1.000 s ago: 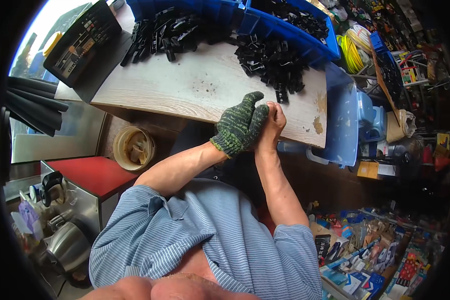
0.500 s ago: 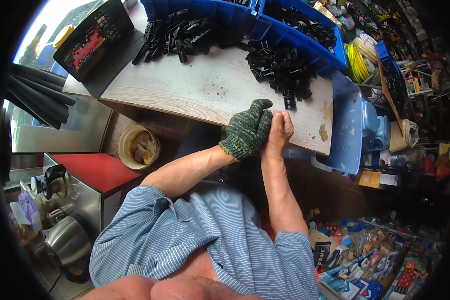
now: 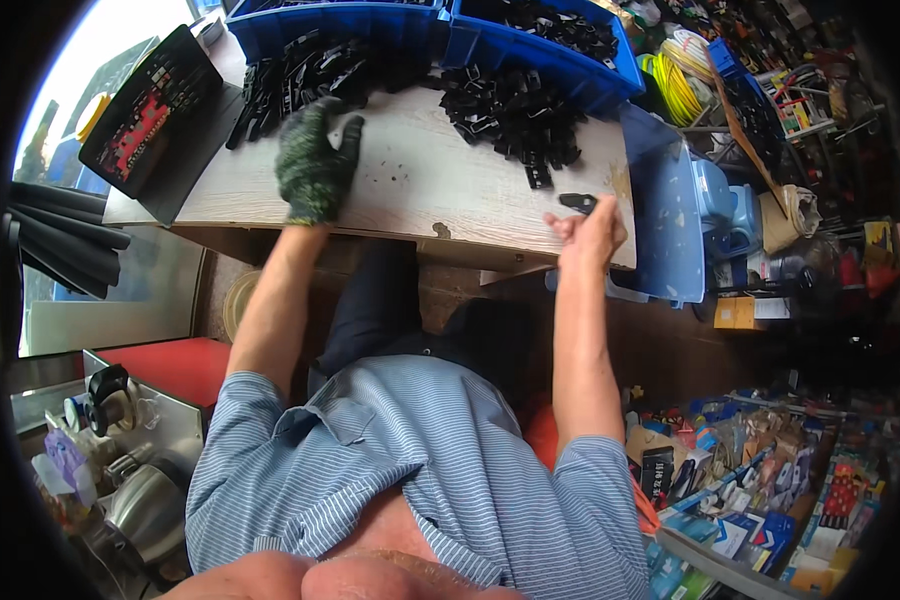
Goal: Assemble small black plastic components by hand at a workbench.
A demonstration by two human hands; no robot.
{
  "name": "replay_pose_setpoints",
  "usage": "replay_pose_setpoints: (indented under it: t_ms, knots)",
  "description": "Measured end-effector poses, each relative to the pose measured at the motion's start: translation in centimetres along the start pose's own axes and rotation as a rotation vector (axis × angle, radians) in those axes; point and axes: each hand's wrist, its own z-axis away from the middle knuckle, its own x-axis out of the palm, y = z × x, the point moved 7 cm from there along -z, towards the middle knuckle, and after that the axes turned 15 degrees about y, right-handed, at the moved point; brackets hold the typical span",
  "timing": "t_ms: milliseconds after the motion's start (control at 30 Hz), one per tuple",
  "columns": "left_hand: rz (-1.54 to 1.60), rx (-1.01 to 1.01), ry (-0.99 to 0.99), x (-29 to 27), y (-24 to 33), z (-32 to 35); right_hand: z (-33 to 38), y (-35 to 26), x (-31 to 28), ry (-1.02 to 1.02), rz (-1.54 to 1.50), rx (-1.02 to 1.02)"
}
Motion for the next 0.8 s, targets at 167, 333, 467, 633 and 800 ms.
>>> replay_pose_setpoints:
  t_ms: [167,333,467,633,800]
  knots:
    - [-0.274,-0.015,-0.250,2.1,-4.2,-2.6,-6.0,-4.1,-5.4,0.430,0.038,-0.125]
    - [-0.218,-0.068,-0.176,1.8,-5.5,-2.1,-4.3,-2.5,-3.3,0.210,0.235,-0.079]
    - [-0.164,-0.121,-0.126,0.6,-5.4,-1.1,-2.2,-0.2,0.0,-0.028,0.477,0.031]
    - [-0.135,0.051,-0.447,-0.3,0.3,0.5,-1.0,0.2,2.0,-0.110,0.660,-0.004]
    - [0.010,0.207,-0.425,1.0,1.8,1.8,-1.2,0.7,3.9,-0.163,0.776,-0.128]
